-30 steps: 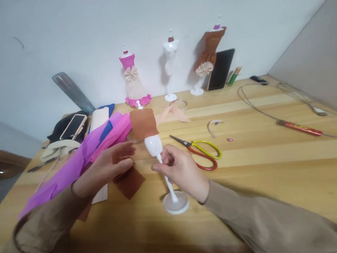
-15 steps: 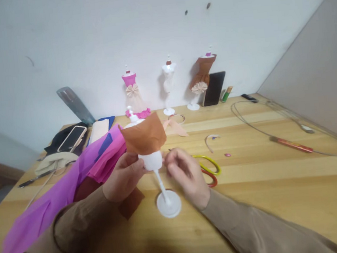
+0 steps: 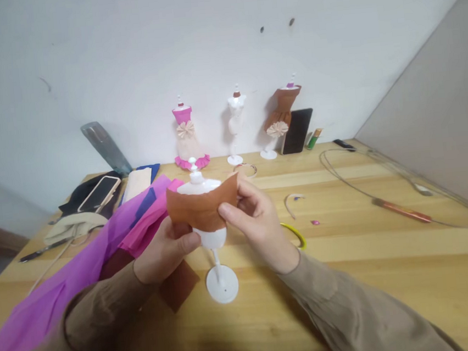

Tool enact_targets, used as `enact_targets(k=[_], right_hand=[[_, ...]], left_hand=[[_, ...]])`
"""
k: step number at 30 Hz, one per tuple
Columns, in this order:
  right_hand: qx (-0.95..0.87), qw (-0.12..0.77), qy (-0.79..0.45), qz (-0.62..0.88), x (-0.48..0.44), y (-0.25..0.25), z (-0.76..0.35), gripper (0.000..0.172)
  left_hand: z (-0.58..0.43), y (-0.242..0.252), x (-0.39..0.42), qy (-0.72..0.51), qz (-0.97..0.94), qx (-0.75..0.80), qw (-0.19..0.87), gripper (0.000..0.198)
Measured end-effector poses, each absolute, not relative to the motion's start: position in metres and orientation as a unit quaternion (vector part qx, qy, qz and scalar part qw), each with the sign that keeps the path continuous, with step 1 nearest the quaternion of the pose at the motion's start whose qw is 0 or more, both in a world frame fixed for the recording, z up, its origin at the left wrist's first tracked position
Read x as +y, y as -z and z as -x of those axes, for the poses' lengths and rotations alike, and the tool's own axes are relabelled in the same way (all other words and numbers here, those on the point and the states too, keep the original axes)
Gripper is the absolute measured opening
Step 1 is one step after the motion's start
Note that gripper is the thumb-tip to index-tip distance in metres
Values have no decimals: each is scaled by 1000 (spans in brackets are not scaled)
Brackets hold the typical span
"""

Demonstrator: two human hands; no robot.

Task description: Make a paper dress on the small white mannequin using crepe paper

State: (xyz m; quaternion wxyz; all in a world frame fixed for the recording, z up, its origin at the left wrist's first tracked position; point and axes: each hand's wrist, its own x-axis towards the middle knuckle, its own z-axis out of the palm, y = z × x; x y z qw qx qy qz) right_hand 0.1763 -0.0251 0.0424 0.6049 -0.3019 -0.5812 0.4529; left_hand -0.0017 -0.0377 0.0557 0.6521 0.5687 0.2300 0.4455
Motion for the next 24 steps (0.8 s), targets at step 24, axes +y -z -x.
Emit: enact_targets(k=[24], right_hand=[[-587,617,-420,314,-25,-44,-173,32]], left_hand=[[4,-76,-31,-481,-519,221,671,39]])
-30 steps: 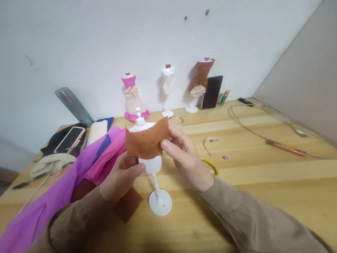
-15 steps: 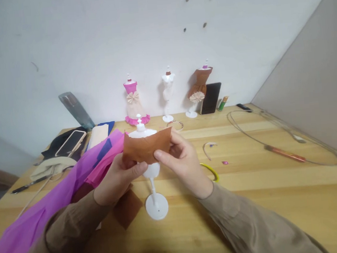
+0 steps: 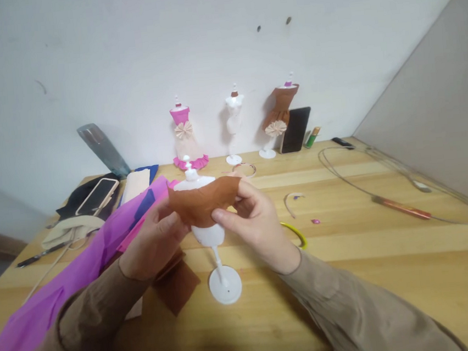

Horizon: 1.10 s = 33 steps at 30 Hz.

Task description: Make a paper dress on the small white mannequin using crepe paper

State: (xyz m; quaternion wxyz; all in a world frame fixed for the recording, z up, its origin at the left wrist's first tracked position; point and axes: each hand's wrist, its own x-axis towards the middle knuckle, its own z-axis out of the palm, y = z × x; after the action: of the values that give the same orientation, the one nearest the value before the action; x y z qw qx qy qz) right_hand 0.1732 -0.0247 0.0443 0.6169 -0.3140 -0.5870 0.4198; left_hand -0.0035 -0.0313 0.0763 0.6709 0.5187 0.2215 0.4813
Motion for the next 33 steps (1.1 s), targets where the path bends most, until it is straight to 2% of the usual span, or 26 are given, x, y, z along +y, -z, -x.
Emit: enact_targets(k=[6,12,16,22,29,33], right_hand=[[-613,608,-393,317,-31,-49,-177,28],[-598,629,-377,323,-36,-56,-181,28],[-623,632,-339,313,-37,-64,-182,12],[-649,630,-300,304,-38,-70,-184,5],[-693,607,-229,316,-32,-69,-189,10],[-711,615,-226,257,-21,-68,-188,12]], left_hand=[[5,-72,-31,-551,-497,243,624,29],[7,-73,-35,-590,-535,301,525,39],[7,-76,-39,-599,-589,317,440,38],[12,-79,-47,-595,-659,314,336,34],[10,-76,-48,-610,-669,336,258,26],[11,-71,-42,-616,-702,298,197,21]])
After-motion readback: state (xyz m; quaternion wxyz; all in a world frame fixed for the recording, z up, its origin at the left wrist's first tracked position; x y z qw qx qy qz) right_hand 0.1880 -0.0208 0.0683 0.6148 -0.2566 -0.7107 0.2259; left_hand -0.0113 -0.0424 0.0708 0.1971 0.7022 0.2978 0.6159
